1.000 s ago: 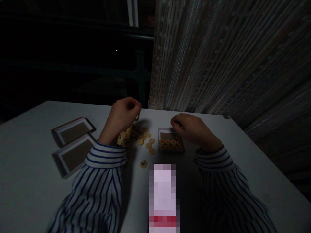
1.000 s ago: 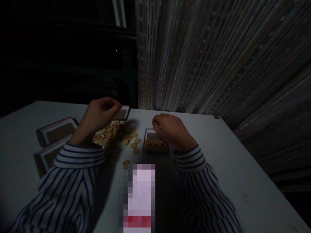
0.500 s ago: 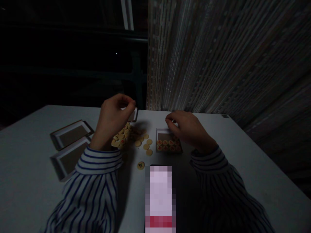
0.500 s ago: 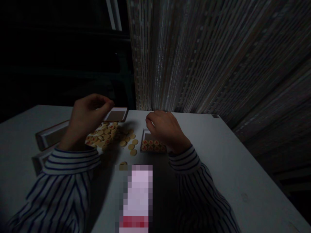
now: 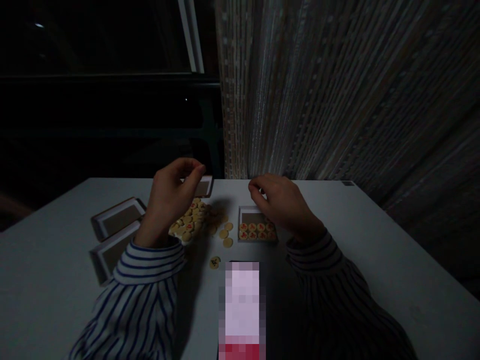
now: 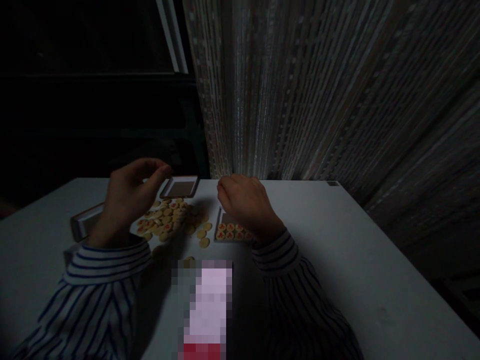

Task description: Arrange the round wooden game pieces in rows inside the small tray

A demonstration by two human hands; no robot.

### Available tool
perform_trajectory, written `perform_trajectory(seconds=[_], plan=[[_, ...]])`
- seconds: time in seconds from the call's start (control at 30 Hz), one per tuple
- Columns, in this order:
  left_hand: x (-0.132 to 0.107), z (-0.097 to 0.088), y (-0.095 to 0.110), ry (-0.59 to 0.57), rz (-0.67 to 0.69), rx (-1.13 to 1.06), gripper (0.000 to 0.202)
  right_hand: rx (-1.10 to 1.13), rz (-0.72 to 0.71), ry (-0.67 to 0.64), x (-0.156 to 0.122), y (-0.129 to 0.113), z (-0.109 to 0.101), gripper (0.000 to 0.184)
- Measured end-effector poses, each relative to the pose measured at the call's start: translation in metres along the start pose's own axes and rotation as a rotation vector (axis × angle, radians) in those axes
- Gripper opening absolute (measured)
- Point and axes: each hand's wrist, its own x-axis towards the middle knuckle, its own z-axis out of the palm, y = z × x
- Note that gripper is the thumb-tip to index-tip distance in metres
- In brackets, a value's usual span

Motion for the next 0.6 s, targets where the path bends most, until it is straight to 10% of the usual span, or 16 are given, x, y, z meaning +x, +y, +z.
perform_trajectory(seconds=[0.6], plan=[[-0.016,-0.024,-0.016,-0.046,-0.074,0.079,0.029,-0.018,-0.041,-0.048,0.0,-0.008,-0.001,0.026]])
